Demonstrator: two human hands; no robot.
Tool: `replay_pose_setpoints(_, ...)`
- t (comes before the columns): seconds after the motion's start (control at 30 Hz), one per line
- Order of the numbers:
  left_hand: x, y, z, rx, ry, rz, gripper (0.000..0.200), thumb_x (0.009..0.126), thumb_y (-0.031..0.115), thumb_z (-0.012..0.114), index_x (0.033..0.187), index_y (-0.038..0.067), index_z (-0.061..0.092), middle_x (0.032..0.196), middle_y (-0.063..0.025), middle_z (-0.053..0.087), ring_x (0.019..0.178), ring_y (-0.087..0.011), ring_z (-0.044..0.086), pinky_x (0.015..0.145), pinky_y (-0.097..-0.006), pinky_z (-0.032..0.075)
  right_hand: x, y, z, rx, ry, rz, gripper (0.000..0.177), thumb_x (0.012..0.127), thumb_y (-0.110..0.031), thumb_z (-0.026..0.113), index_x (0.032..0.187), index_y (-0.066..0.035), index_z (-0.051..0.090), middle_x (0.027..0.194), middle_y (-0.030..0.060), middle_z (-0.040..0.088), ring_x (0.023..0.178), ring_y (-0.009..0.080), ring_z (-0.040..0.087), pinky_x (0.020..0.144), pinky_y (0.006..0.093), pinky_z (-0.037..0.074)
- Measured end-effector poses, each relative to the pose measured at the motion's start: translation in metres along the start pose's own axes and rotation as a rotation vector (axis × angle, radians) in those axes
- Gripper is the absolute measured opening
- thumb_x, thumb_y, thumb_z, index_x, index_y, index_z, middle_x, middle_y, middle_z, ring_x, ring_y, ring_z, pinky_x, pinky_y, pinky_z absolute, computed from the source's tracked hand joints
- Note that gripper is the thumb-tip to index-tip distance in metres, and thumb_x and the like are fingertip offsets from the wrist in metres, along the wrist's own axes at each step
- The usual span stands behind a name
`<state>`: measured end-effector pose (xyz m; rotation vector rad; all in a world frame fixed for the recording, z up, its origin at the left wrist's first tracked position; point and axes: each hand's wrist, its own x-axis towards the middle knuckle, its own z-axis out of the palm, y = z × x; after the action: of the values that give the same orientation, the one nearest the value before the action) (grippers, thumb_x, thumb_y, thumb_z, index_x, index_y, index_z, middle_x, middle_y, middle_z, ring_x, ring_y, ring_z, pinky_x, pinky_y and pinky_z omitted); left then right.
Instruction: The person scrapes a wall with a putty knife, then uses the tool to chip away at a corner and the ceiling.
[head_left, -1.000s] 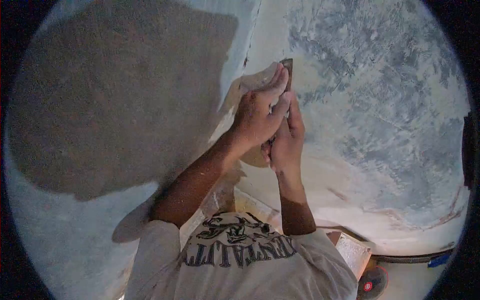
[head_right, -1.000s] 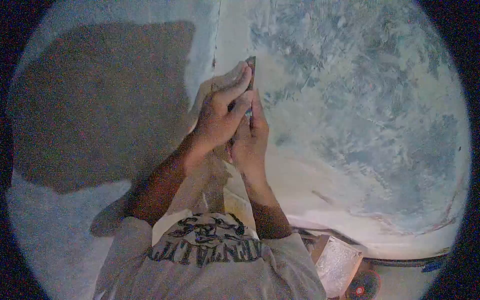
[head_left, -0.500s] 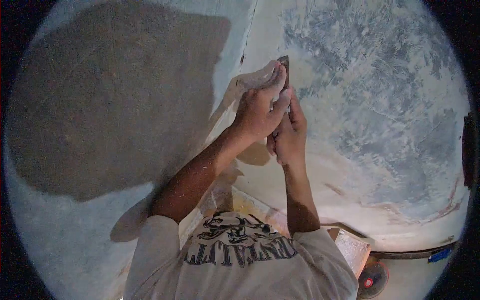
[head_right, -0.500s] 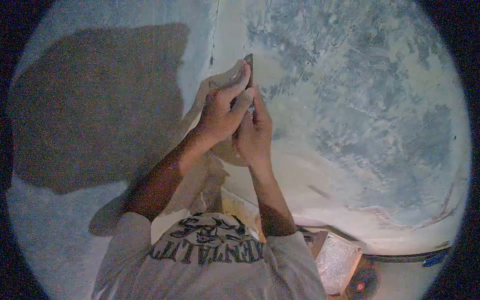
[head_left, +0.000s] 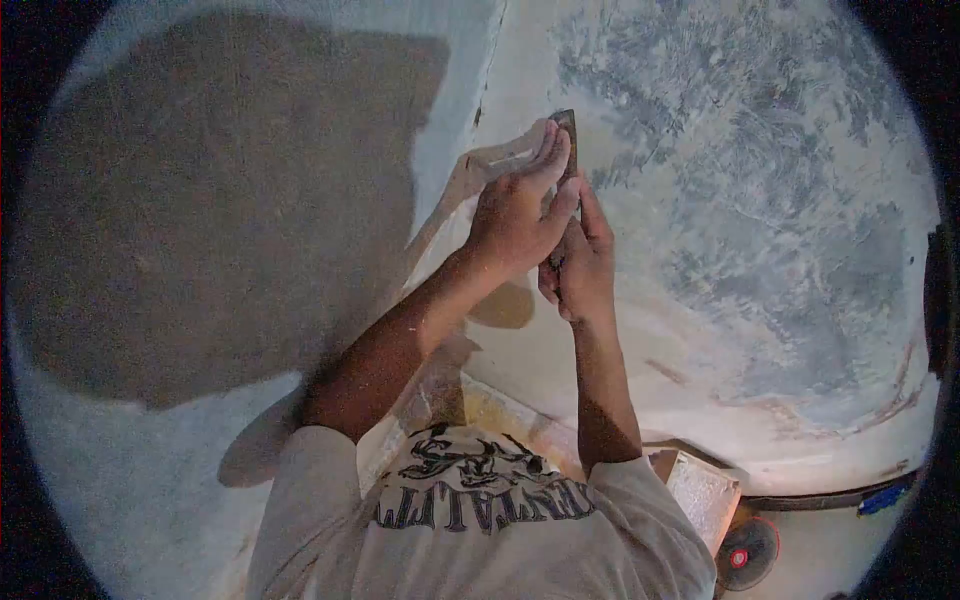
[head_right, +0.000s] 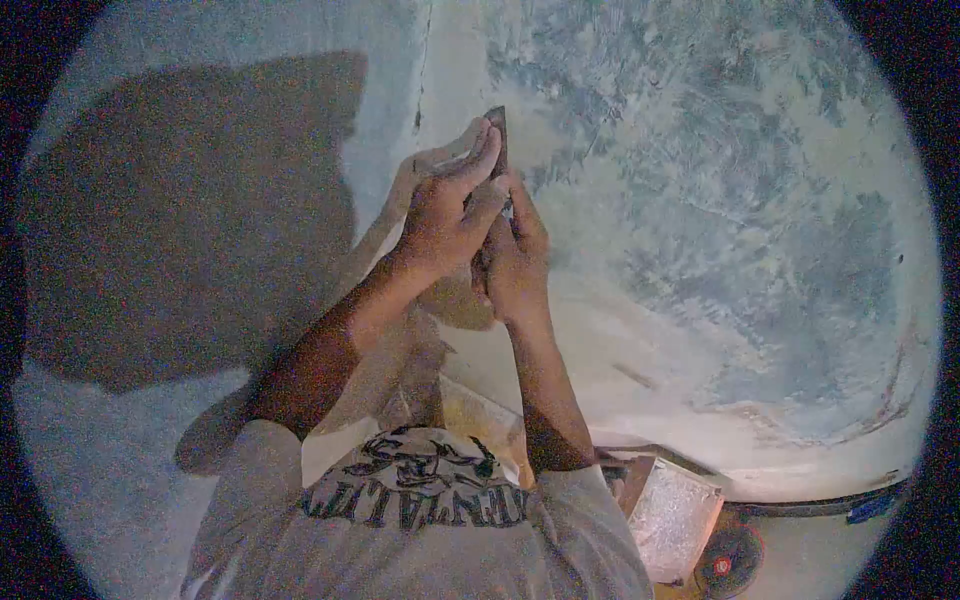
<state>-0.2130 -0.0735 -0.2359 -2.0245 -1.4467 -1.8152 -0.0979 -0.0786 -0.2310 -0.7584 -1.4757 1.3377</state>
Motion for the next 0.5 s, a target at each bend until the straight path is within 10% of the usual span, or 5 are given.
replay_pose_setpoints(0.5, -0.003, 0.002, 0.001, 0.053, -0.060, -0.005, 0.060, 0.097, 0.022, 0.052, 0.142, -0.014, 0.036, 0.146, -0.0370, 0.036, 0.135, -0.0440, 0.042, 0.111, -0.0444, 0.038, 0.002, 0.016, -0.004, -0.030, -0.002, -0.070, 0.043, 0.105, -0.018, 0.041, 0.148, -0.014, 0.042, 0.066, 0.0007, 0.057, 0.035, 0.0047, 0.040, 0.029, 0.0218, 0.030)
